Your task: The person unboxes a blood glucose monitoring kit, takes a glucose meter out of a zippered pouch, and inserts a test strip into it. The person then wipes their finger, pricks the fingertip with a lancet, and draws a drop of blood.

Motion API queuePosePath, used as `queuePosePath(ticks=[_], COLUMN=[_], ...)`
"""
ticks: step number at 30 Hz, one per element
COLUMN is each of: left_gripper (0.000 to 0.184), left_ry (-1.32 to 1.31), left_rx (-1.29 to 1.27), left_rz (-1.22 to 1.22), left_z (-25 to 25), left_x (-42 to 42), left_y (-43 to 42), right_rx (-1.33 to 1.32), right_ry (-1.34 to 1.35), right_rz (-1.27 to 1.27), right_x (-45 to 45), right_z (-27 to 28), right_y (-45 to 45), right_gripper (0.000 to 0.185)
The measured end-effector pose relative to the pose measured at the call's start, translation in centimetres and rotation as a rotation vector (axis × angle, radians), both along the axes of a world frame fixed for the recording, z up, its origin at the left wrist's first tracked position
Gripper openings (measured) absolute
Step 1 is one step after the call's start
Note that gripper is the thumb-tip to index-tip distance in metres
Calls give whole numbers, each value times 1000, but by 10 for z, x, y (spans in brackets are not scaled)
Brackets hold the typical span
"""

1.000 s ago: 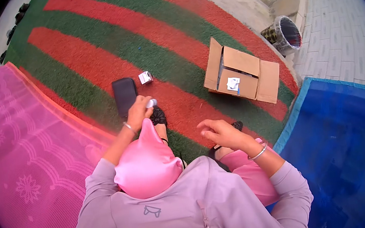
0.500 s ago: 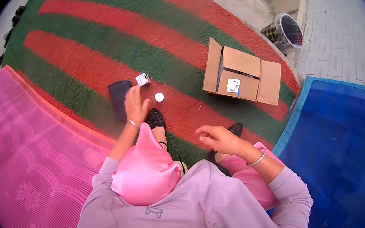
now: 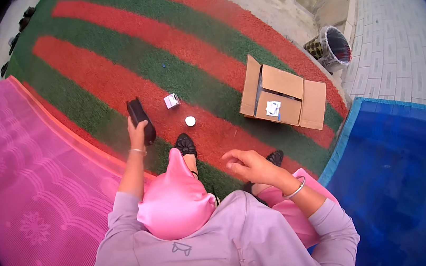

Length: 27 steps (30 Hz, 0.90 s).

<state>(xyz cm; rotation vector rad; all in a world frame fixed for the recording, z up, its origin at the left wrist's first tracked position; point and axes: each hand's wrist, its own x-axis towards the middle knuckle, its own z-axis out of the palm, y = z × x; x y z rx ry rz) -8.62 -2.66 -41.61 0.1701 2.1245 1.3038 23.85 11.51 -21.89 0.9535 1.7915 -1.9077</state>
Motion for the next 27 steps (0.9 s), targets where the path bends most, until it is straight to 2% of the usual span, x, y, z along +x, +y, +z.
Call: queuePosePath(ticks=[1,3,5,8,11,13,14,15,17,18,19,21,22,23,25,27], left_gripper=[66,56,53,49,49,48,44,44,43,41,39,36,37,40,37,32], left_ry=[-251,-404,-448,-566,-857,-906,-773,-772,5,58,0,-53,147,165,24,4], left_rx=[279,486,503,555,616,580,542,549,616,592,700,561,595,468,445,459], left_rz=[33,-115,-185,-366,-526,-648,-731,-751,-865,-753,-700,-713,-855,-899,-892,-871], left_z=[7,83,152,241,293,315,327,338,355,354,356,361,350,345,329,329], left_x=[-7,-5,5,29,64,87,98,104,119,124,127,142,155,170,192,205], left_y=[-5,0,11,39,65,79,85,88,91,86,83,70,67,62,63,67], right_rx=[7,-63,-95,-313,-612,-772,-755,-746,-716,-697,-682,-693,-702,-713,-718,-662], right_ry=[9,168,196,394,583,780,794,808,837,868,900,962,1020,1077,1137,1135], right_rz=[-3,-180,-211,-552,-807,-774,-777,-863,-962,-1034,-1108,-1173,-1217,-1254,-1254,-1254], right_x=[-3,-10,-26,-52,-70,-74,-71,-66,-53,-46,-38,-24,-17,-12,-5,1], right_z=[2,8,20,38,58,74,81,87,97,101,105,115,118,121,129,130], right_y=[1,4,8,8,4,8,9,11,14,16,18,24,27,29,29,27], right_gripper=[29,29,30,49,70,71,71,69,66,63,61,57,55,54,52,59])
